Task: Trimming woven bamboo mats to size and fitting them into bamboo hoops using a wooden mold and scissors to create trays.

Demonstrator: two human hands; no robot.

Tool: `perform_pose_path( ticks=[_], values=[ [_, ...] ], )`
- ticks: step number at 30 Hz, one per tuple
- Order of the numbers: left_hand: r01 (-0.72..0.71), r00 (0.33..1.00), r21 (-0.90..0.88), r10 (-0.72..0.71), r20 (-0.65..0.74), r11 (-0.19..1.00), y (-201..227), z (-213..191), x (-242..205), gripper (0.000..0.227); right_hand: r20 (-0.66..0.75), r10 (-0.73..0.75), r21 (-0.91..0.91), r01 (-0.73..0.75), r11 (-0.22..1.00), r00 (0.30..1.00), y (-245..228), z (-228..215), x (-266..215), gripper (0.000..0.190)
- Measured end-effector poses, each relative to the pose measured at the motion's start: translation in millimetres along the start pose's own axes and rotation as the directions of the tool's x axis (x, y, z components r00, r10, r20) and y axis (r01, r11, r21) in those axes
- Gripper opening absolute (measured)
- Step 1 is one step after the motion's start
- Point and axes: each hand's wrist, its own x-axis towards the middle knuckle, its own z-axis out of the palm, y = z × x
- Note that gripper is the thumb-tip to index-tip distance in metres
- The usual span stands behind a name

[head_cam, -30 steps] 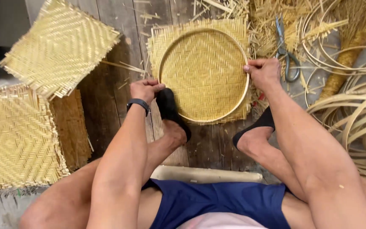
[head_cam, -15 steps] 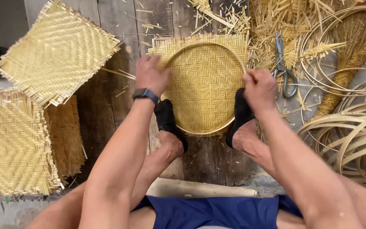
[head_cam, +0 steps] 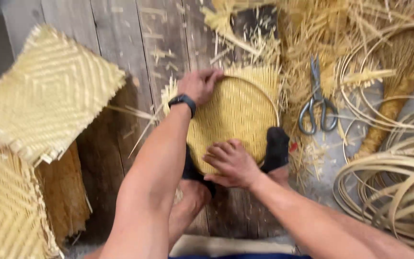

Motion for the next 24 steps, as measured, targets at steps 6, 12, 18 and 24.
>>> perform_pose_path(
  ticks=[6,12,18,24],
  values=[
    [-0.089,0.995,-0.069,0.085,-0.060,0.994,2,-5,-11,0.033,-0.453,0.023,-0.341,-0.197,0.919,0.891,119,-106,86,0.034],
    [0.185,0.975,0.014,-0.185,0.121,0.983,31,-23,-3,0.037,0.036,0.621,0.339,-0.594,0.730,0.783,176,-69,96,0.029],
    [0.179,0.977,-0.114,-0.163,0.134,0.977,-5,-1,18,0.049,-0.682,0.077,-0.044,-0.146,0.988,0.727,138,-104,91,0.046],
    [0.235,0.955,-0.149,-0.200,0.221,0.960,7,-14,6,0.054,0.216,0.869,0.390,-0.855,0.342,0.446,183,-44,43,0.065]
  ],
)
